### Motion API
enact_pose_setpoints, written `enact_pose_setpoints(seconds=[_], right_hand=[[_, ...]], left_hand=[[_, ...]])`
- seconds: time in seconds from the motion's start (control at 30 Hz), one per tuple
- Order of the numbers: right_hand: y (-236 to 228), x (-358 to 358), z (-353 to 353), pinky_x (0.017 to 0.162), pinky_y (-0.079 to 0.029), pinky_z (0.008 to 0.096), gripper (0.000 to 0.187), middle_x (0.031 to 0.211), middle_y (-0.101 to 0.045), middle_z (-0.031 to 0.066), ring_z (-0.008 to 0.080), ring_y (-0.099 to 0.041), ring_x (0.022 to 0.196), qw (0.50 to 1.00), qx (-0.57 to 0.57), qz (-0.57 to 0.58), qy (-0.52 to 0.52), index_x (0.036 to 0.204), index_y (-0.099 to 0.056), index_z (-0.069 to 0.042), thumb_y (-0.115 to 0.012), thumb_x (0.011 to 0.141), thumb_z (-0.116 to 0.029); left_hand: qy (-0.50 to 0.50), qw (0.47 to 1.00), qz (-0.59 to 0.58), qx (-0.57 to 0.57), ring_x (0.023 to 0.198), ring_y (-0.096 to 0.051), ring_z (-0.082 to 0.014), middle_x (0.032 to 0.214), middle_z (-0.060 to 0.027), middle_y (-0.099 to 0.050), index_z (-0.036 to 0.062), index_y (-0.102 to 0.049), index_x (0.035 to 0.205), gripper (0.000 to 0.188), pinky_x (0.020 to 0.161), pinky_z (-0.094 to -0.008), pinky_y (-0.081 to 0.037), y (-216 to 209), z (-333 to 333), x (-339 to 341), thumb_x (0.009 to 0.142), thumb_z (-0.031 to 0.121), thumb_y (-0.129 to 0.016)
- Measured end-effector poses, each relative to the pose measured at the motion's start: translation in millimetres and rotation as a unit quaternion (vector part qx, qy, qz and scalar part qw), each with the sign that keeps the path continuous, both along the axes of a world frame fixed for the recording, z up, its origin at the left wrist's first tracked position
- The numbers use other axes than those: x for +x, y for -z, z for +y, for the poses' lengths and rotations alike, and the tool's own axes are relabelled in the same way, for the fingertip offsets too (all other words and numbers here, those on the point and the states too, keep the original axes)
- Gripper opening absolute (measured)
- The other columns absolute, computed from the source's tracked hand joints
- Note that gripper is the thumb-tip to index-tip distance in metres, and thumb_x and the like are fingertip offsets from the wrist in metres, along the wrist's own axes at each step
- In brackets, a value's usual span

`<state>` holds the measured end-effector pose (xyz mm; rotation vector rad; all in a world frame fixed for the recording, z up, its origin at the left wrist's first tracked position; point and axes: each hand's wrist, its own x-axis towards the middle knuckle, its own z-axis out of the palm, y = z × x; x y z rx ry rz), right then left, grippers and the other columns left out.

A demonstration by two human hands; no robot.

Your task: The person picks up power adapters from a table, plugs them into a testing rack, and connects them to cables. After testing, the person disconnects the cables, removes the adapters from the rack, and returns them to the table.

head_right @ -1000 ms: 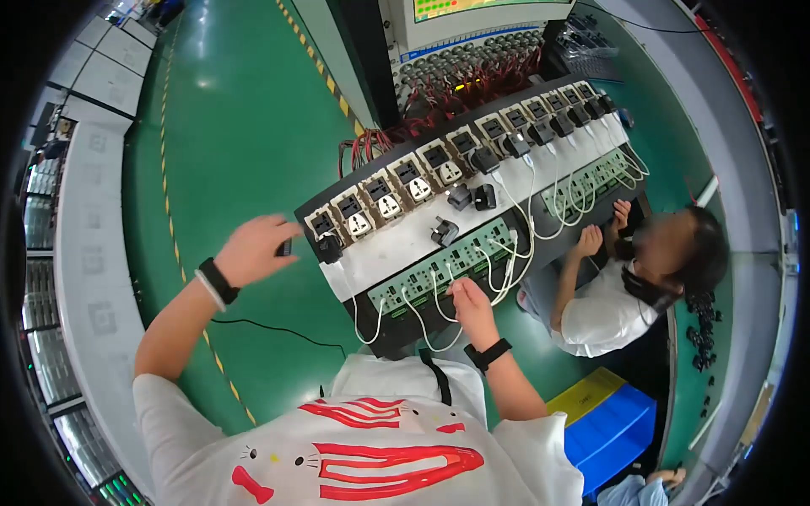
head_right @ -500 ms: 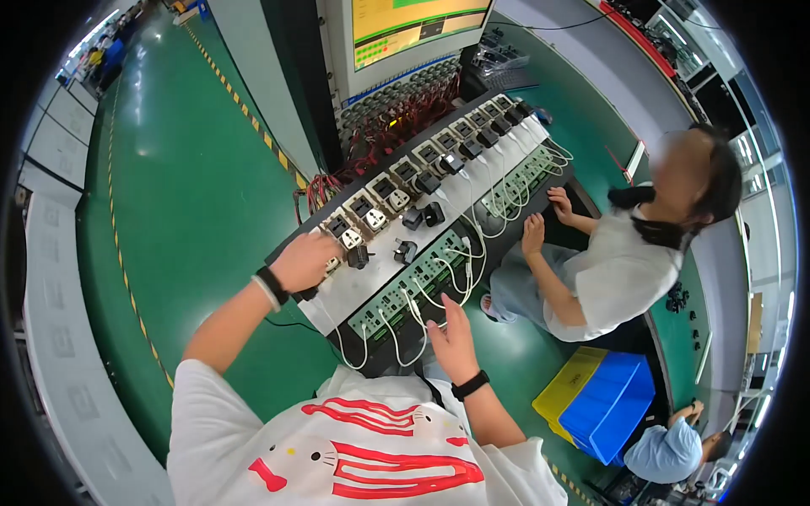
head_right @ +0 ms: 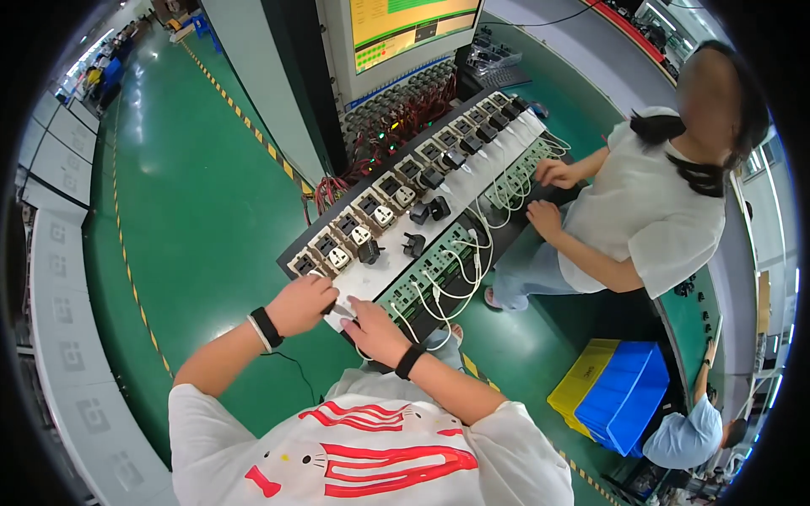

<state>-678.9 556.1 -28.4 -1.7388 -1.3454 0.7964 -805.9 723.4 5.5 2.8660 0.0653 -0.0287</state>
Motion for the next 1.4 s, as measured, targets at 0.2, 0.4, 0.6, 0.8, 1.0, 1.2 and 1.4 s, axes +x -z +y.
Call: enact_pose_setpoints(seconds=[0.2, 0.4, 0.6, 0.8, 1.0, 1.2, 1.4], right_hand=[[-7.2, -18.0, 4.9, 0.065, -0.044, 0.0469, 0.023, 0.081, -0.060, 0.0227, 0.0408, -0.057, 0.077, 0.992, -0.079, 0.070, -0.064, 0.093, -0.054, 0.000, -0.049, 0.090, -0.023], [-17.9, -4.8, -12.8, 0.060, -0.043, 0.0405, 0.022, 0.072, -0.057, 0.0190, 0.0358, -0.056, 0.067, 0.981, -0.096, 0.114, -0.121, 0.087, -0.055, 0.000, -0.051, 0.091, -0.021], [-16.7, 8.0, -15.1, 0.061, -0.044, 0.0417, 0.022, 0.074, -0.057, 0.0196, 0.0380, -0.056, 0.070, 0.986, -0.051, 0.117, -0.105, 0.086, -0.055, -0.001, -0.051, 0.091, -0.022], [-31.9, 12.0, -36.8, 0.060, -0.044, 0.0423, 0.022, 0.076, -0.057, 0.0211, 0.0395, -0.055, 0.072, 0.980, -0.068, 0.145, -0.121, 0.086, -0.053, 0.001, -0.051, 0.091, -0.021], [-27.0, 5.6, -47.5, 0.061, -0.043, 0.0343, 0.025, 0.071, -0.052, 0.0142, 0.0239, -0.050, 0.062, 0.987, -0.061, 0.123, -0.086, 0.087, -0.052, -0.001, -0.050, 0.093, -0.024], [11.0, 46.0, -99.5, 0.052, -0.036, 0.0210, 0.017, 0.071, -0.046, -0.0057, 0.0049, -0.041, 0.059, 0.924, -0.166, 0.331, 0.093, 0.087, -0.055, -0.010, -0.048, 0.094, -0.023], [19.2, 35.8, -88.6, 0.059, -0.040, 0.0222, 0.022, 0.074, -0.049, -0.0022, 0.0065, -0.045, 0.065, 0.938, -0.109, 0.286, 0.163, 0.092, -0.058, -0.004, -0.048, 0.095, -0.023]], left_hand=[[-0.043, 0.996, 0.069, -0.049, 0.072, -0.057, -0.0310, 0.085, -0.0108, -0.054, 0.0064, -0.052, 0.092, 0.028, 0.061, -0.0411, -0.047, -24.0, -37.9, -7.0, 0.067, 0.012, -0.062], [-0.037, 0.982, 0.138, -0.120, 0.072, -0.060, -0.0295, 0.081, -0.0102, -0.055, 0.0075, -0.055, 0.089, 0.026, 0.060, -0.0408, -0.049, -38.6, -42.3, -3.4, 0.068, 0.019, -0.064], [-0.024, 0.988, 0.100, -0.113, 0.073, -0.061, -0.0299, 0.082, -0.0106, -0.056, 0.0072, -0.054, 0.088, 0.024, 0.062, -0.0412, -0.049, -43.1, -49.9, 6.1, 0.070, 0.020, -0.063], [0.066, 0.973, 0.149, -0.162, 0.073, -0.060, -0.0305, 0.082, -0.0103, -0.056, 0.0074, -0.053, 0.089, 0.024, 0.062, -0.0416, -0.049, -57.9, -46.4, 17.0, 0.071, 0.019, -0.063], [0.014, 0.985, 0.098, -0.144, 0.074, -0.060, -0.0307, 0.082, -0.0111, -0.056, 0.0076, -0.053, 0.090, 0.024, 0.063, -0.0421, -0.049, -44.4, -66.8, 10.5, 0.071, 0.018, -0.063], [-0.008, 0.959, 0.208, -0.192, 0.072, -0.058, -0.0323, 0.080, -0.0130, -0.054, 0.0057, -0.054, 0.087, 0.025, 0.062, -0.0419, -0.046, -50.4, 22.5, -31.2, 0.068, 0.019, -0.064], [-0.125, 0.976, -0.008, -0.180, 0.083, -0.051, -0.0341, 0.087, -0.0158, -0.049, 0.0031, -0.051, 0.090, 0.029, 0.071, -0.0398, -0.043, -27.0, 58.0, -5.1, 0.066, 0.010, -0.067]])
